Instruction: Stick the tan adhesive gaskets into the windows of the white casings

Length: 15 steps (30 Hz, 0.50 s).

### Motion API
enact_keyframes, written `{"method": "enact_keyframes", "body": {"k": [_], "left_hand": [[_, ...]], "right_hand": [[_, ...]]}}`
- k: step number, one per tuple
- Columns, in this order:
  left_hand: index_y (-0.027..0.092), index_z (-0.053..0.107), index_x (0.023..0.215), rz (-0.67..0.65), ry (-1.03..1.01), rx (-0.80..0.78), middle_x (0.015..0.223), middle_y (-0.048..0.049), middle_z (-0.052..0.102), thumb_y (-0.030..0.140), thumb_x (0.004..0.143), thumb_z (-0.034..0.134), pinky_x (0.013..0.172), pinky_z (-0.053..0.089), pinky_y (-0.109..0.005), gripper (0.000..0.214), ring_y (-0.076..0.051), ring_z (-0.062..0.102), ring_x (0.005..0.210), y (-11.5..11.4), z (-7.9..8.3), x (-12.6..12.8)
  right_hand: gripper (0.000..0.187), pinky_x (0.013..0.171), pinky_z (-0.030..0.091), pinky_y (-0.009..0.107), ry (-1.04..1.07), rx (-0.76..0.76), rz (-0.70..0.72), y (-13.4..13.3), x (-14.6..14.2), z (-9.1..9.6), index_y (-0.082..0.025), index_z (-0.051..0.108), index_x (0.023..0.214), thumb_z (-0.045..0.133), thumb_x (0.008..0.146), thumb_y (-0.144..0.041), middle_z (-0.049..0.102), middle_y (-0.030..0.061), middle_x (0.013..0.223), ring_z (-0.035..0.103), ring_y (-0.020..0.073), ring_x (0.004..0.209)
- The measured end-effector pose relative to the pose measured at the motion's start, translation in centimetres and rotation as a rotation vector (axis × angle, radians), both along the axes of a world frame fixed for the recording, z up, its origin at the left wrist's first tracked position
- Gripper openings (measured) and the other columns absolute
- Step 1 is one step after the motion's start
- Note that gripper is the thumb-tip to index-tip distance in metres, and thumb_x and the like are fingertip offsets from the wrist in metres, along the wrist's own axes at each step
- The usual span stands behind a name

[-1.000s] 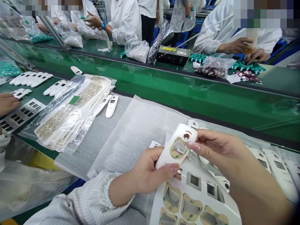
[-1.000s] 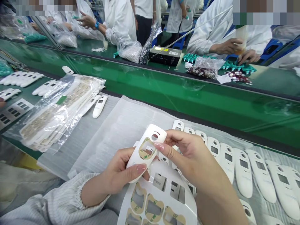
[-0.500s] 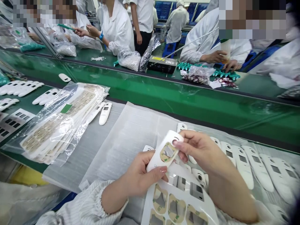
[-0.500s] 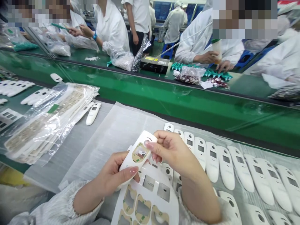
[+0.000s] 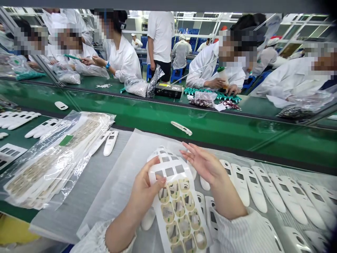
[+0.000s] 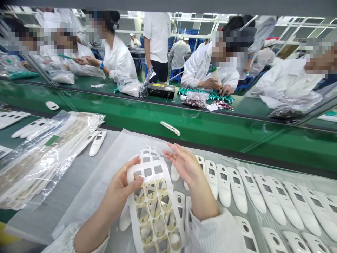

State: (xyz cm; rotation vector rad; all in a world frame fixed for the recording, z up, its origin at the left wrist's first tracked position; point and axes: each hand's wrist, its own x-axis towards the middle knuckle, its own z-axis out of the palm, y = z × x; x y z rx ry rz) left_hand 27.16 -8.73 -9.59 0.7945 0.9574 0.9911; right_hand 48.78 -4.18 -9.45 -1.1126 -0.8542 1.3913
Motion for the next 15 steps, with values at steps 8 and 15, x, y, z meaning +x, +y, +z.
{"method": "enact_keyframes", "body": {"k": [8,15], "left_hand": [[0.023,0.055,0.122,-0.018,-0.056,0.155,0.092,-0.0026,0.068,0.027,0.076,0.078,0.066,0.056,-0.027,0.051,-0.015,0.065,0.068,-0.4,-1.4,0.4],[0.03,0.058,0.128,-0.058,-0.101,0.415,0.117,-0.0065,0.061,0.018,0.081,0.074,0.086,0.053,-0.027,0.052,-0.019,0.064,0.101,-0.9,-1.4,-0.1]], "right_hand": [[0.023,0.11,0.033,0.044,-0.465,0.193,0.098,-2.7,-2.2,3.7,-0.028,0.074,0.092,0.08,0.071,-0.033,0.068,0.0049,0.113,0.057,0.0253,0.116],[0.043,0.094,0.048,0.037,-0.881,0.216,0.406,-4.1,-3.2,4.4,-0.034,0.068,0.113,0.079,0.072,-0.034,0.071,-0.0012,0.114,0.065,0.022,0.106]]}}
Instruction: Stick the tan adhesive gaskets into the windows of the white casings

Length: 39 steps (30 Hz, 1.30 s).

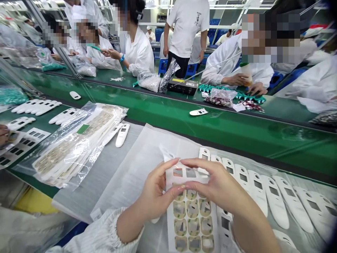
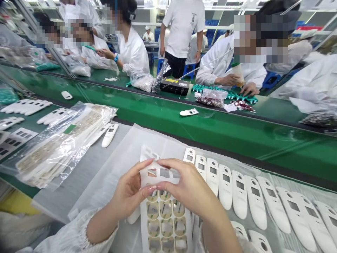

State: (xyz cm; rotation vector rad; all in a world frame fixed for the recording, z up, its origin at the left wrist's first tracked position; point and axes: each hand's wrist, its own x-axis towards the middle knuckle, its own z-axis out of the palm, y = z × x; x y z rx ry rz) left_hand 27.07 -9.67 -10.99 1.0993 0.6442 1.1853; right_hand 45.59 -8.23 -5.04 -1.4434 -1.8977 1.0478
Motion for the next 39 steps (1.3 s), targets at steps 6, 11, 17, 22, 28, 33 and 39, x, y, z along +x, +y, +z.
{"method": "enact_keyframes", "body": {"k": [6,11,17,22,28,33,39], "left_hand": [[0.036,0.044,0.14,-0.114,-0.082,-0.079,0.111,-0.004,0.066,0.015,0.084,0.071,0.077,0.054,-0.023,0.066,-0.012,0.067,0.085,0.2,0.0,-0.2],[0.018,0.067,0.109,0.034,0.091,-0.158,0.087,-0.0063,0.075,0.024,0.08,0.075,0.073,0.056,-0.024,0.031,-0.016,0.07,0.081,0.2,0.1,-0.1],[0.014,0.063,0.069,0.189,0.199,-0.117,0.062,-0.0029,0.071,0.032,0.08,0.072,0.049,0.047,-0.019,0.023,-0.011,0.062,0.052,0.2,0.4,-0.1],[0.014,0.059,0.057,0.288,0.279,-0.022,0.049,0.0032,0.057,0.03,0.076,0.075,0.044,0.034,-0.017,0.03,-0.006,0.046,0.046,0.2,0.4,-0.3],[0.014,0.062,0.06,0.372,0.324,0.132,0.053,0.0026,0.06,0.024,0.073,0.078,0.049,0.04,-0.017,0.023,-0.008,0.051,0.049,0.2,0.3,-0.3],[0.014,0.062,0.059,0.401,0.331,0.192,0.052,0.0028,0.061,0.024,0.072,0.079,0.048,0.039,-0.016,0.024,-0.007,0.052,0.048,0.2,0.3,-0.3],[0.015,0.061,0.057,0.464,0.403,0.266,0.05,0.0033,0.062,0.026,0.073,0.08,0.047,0.036,-0.018,0.027,-0.007,0.051,0.045,0.1,0.6,-0.4]], "right_hand": [[0.017,0.073,0.054,0.031,0.057,-0.021,-0.088,0.3,0.8,-0.2,-0.027,0.074,0.09,0.07,0.08,-0.041,0.077,0.0006,0.09,0.07,0.0201,0.083],[0.032,0.078,0.056,0.035,-0.037,0.121,-0.129,0.2,1.0,-0.3,-0.026,0.067,0.108,0.069,0.082,-0.044,0.075,0.0042,0.099,0.07,0.0223,0.092],[0.037,0.089,0.052,0.037,-0.167,0.555,0.038,-0.5,0.3,0.0,-0.026,0.063,0.112,0.077,0.078,-0.032,0.071,0.0047,0.11,0.064,0.0209,0.103],[0.024,0.062,0.052,0.028,-0.104,0.43,0.059,-0.7,-0.3,0.2,-0.024,0.066,0.096,0.079,0.076,-0.03,0.07,-0.0008,0.079,0.065,0.0142,0.071],[0.014,0.068,0.05,0.026,0.017,0.389,0.082,-0.6,-0.5,0.1,-0.029,0.064,0.086,0.07,0.084,-0.017,0.069,-0.0044,0.078,0.064,0.012,0.075],[0.015,0.073,0.05,0.026,-0.003,0.4,0.088,-0.7,-0.5,0.1,-0.029,0.063,0.086,0.07,0.083,-0.017,0.068,-0.0051,0.08,0.063,0.0115,0.08],[0.024,0.074,0.053,0.027,-0.027,0.515,0.088,-1.0,-0.8,0.7,-0.026,0.065,0.098,0.073,0.08,-0.013,0.069,-0.001,0.092,0.063,0.0133,0.087]]}}
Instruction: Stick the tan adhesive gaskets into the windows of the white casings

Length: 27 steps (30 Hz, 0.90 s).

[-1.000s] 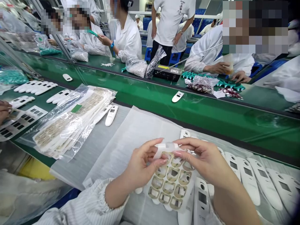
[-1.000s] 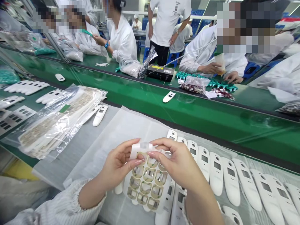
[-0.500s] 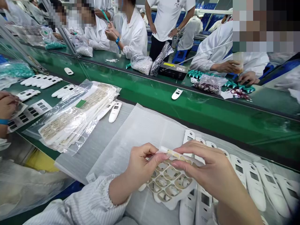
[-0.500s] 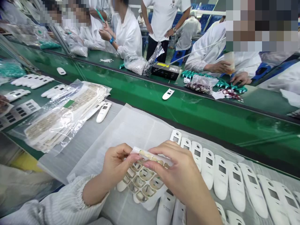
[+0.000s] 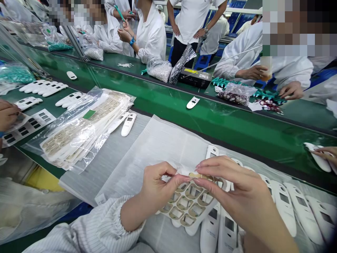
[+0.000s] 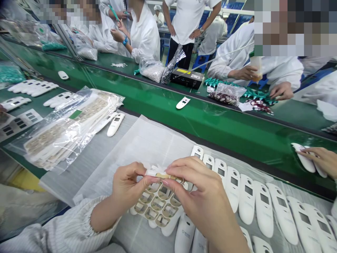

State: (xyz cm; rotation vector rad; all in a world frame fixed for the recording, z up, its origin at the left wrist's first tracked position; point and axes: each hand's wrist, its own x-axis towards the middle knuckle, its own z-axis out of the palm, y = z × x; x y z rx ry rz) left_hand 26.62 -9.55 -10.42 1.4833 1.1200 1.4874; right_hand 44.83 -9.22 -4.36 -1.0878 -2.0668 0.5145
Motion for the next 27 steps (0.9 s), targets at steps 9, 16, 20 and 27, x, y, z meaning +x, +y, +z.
{"method": "enact_keyframes", "body": {"k": [9,16,20,27], "left_hand": [[0.016,0.06,0.054,0.012,-0.001,-0.049,0.048,0.0014,0.06,0.032,0.074,0.08,0.046,0.037,-0.021,0.032,-0.009,0.05,0.044,-0.2,0.1,0.1],[0.015,0.058,0.055,0.005,-0.005,-0.095,0.047,0.0023,0.056,0.035,0.075,0.078,0.046,0.035,-0.021,0.034,-0.008,0.047,0.045,-0.1,0.0,0.1],[0.016,0.054,0.053,0.007,0.018,-0.091,0.046,0.0046,0.049,0.037,0.078,0.073,0.046,0.032,-0.02,0.038,-0.006,0.041,0.045,-0.1,0.2,-0.2],[0.017,0.057,0.064,0.01,-0.069,-0.251,0.055,0.0023,0.055,0.044,0.087,0.061,0.049,0.037,-0.02,0.036,-0.009,0.049,0.051,0.4,0.1,-0.3]], "right_hand": [[0.021,0.074,0.051,0.031,-0.079,0.164,-0.093,-0.8,-1.0,0.7,-0.022,0.063,0.09,0.068,0.08,-0.004,0.067,0.0014,0.084,0.061,0.0153,0.082],[0.016,0.069,0.047,0.026,-0.13,0.206,-0.126,-1.2,-1.1,1.1,-0.021,0.061,0.085,0.066,0.083,-0.006,0.063,0.0025,0.082,0.056,0.0126,0.08],[0.018,0.069,0.046,0.026,-0.16,0.266,-0.149,-1.3,-1.3,1.1,-0.02,0.06,0.086,0.066,0.082,-0.003,0.061,0.0033,0.083,0.054,0.0128,0.08],[0.021,0.067,0.05,0.027,-0.135,0.197,-0.015,-2.2,-1.6,2.0,-0.02,0.061,0.086,0.062,0.08,-0.001,0.061,0.0053,0.089,0.059,0.0155,0.084]]}}
